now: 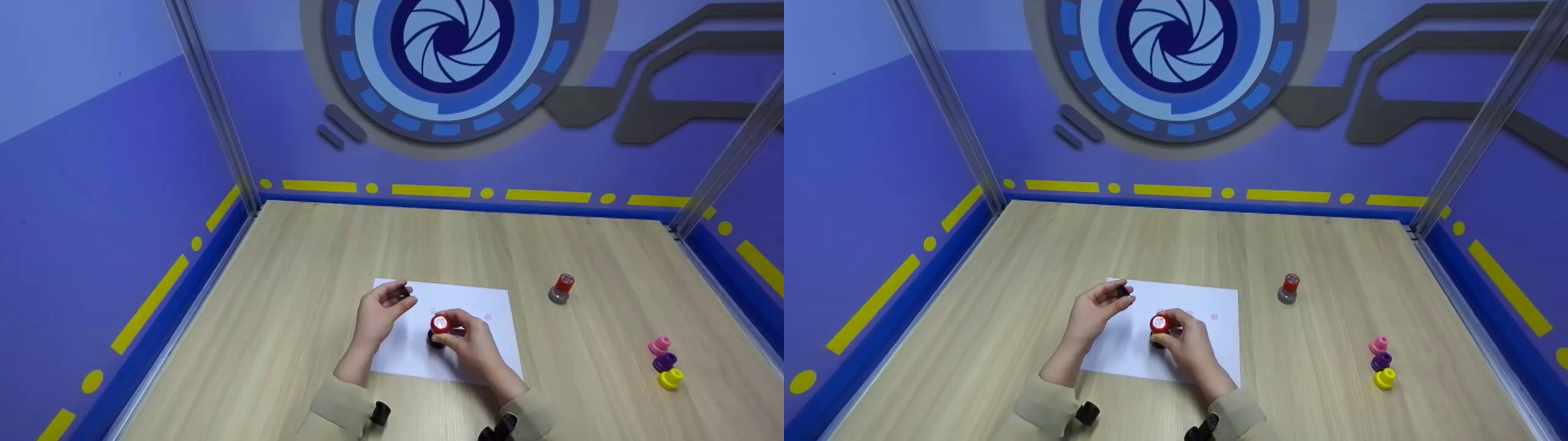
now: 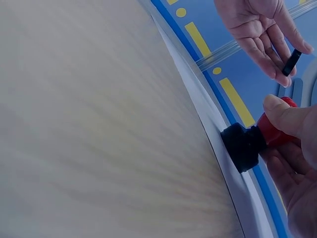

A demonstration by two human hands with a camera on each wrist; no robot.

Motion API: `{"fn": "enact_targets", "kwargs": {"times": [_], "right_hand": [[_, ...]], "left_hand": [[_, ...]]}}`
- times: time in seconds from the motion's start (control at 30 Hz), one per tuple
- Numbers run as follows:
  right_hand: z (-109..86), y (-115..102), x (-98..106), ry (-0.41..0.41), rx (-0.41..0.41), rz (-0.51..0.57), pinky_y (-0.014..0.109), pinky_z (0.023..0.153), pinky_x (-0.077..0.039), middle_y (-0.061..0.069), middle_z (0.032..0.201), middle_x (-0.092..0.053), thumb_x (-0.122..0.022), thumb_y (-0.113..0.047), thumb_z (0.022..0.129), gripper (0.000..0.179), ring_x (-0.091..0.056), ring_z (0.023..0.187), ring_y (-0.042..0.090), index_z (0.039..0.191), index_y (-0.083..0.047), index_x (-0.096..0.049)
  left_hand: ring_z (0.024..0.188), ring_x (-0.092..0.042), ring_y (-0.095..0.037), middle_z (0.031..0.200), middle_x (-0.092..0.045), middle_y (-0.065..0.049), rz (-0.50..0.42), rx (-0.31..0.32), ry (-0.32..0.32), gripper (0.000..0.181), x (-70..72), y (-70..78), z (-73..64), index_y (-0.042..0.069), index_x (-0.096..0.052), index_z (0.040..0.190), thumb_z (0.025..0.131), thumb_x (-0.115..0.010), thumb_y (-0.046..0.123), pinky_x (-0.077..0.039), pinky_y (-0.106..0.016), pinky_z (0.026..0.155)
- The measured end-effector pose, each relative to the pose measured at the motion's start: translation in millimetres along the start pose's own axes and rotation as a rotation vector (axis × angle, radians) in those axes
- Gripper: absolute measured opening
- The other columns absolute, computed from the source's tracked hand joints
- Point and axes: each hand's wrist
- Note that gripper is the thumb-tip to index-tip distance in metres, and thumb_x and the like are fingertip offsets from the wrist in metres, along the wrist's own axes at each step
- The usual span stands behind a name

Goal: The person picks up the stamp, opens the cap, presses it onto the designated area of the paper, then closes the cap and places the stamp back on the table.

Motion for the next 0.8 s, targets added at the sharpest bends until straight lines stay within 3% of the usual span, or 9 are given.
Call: {"fn": "enact_targets", "kwargs": {"times": [0.33, 0.47, 0.57, 0.67, 0.8], "right_hand": [[1.2, -3.8, 0.0, 0.002, -0.025, -0.012, 0.038, 0.092, -0.063, 0.011, 0.107, -0.075, -0.087, -0.01, 0.082, 0.036, -0.069, 0.101, 0.024, 0.115, -0.004, -0.073], [4.8, -8.0, 0.6, 0.026, -0.027, 0.016, 0.035, 0.093, -0.063, 0.013, 0.108, -0.076, -0.088, -0.009, 0.08, 0.039, -0.07, 0.099, 0.018, 0.115, -0.002, -0.074], [9.3, -16.5, 7.8, 0.092, -0.049, 0.154, 0.027, 0.091, -0.062, 0.015, 0.109, -0.077, -0.088, -0.005, 0.079, 0.04, -0.069, 0.096, 0.01, 0.116, 0.001, -0.073], [11.1, -29.9, 22.6, 0.175, -0.095, 0.393, 0.021, 0.085, -0.06, 0.006, 0.106, -0.079, -0.081, 0.002, 0.085, 0.038, -0.069, 0.094, 0.006, 0.121, 0.005, -0.07], [9.7, -42.7, 41.0, 0.211, -0.17, 0.714, 0.021, 0.088, -0.06, -0.007, 0.106, -0.079, -0.069, -0.001, 0.097, 0.026, -0.071, 0.1, 0.006, 0.122, -0.005, -0.068]], "left_hand": [[0.111, -0.072, -0.031, 0.117, -0.072, -0.026, 0.022, 0.02, 0.002, 0.042, 0.6, 0.0, -0.7, -0.008, -0.067, 0.126, 0.089, -0.08, 0.007, -0.062, -0.023, 0.09], [0.112, -0.072, -0.033, 0.117, -0.073, -0.026, 0.03, 0.021, 0.01, 0.041, 1.0, 0.3, -0.9, -0.008, -0.067, 0.126, 0.089, -0.08, 0.006, -0.062, -0.023, 0.09], [0.112, -0.071, -0.036, 0.117, -0.072, -0.027, 0.014, 0.005, 0.008, 0.04, -0.2, 1.4, -1.0, -0.009, -0.067, 0.125, 0.089, -0.079, 0.005, -0.061, -0.023, 0.09], [0.111, -0.072, -0.036, 0.117, -0.072, -0.028, -0.008, -0.012, -0.004, 0.04, -2.5, 2.5, -1.6, -0.01, -0.066, 0.125, 0.09, -0.079, 0.005, -0.061, -0.022, 0.09], [0.104, -0.075, -0.028, 0.12, -0.07, -0.028, -0.009, -0.017, -0.027, 0.04, -6.5, 3.3, -3.4, -0.007, -0.067, 0.126, 0.09, -0.079, 0.006, -0.061, -0.021, 0.088]]}}
Point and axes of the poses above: each hand's wrist, its own z-axis towards the middle knuckle, its own x-axis out of the back of the hand, y = z × x
